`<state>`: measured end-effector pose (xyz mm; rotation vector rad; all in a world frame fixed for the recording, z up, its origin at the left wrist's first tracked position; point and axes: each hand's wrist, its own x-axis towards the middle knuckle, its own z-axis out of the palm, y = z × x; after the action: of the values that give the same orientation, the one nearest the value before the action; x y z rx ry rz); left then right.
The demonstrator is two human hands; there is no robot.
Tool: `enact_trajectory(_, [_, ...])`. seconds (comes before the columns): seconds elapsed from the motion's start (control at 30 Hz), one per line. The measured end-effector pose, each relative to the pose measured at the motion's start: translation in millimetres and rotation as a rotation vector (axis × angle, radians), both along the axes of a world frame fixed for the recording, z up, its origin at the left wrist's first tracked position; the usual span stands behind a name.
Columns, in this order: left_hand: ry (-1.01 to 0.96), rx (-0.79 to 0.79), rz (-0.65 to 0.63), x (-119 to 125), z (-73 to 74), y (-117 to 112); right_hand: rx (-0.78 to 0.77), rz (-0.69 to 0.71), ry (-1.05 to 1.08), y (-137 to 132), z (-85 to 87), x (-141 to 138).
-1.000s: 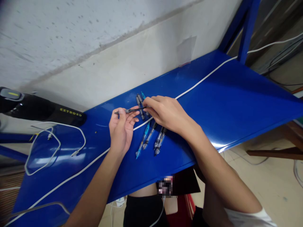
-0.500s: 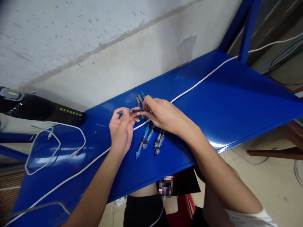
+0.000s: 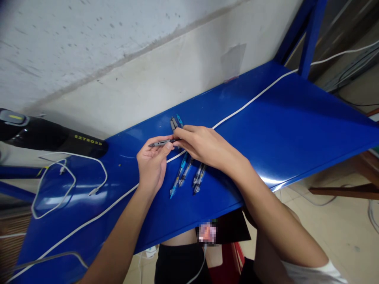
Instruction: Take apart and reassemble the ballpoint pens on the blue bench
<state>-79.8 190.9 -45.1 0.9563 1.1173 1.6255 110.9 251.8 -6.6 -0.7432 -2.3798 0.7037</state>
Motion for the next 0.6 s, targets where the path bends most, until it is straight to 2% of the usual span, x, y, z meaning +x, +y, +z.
enact_trajectory(0.2, [-0.003,-0.025,0.008,0.7,1.8,-0.2,-0.068,-0.031,0.059,-2.2,0.2,0.4])
enact_trajectory(0.37, [-0.007,-0.046,0.015,0.6,2.7,-0.3,-0.061,0.036,0.034,-1.5,1.1,-0.3])
enact_trajectory(0.6, [0.005,-0.054,0.016,1.0,2.4,-1.1,-0.097,0.030,0.056,-1.0,0.3,-0.1])
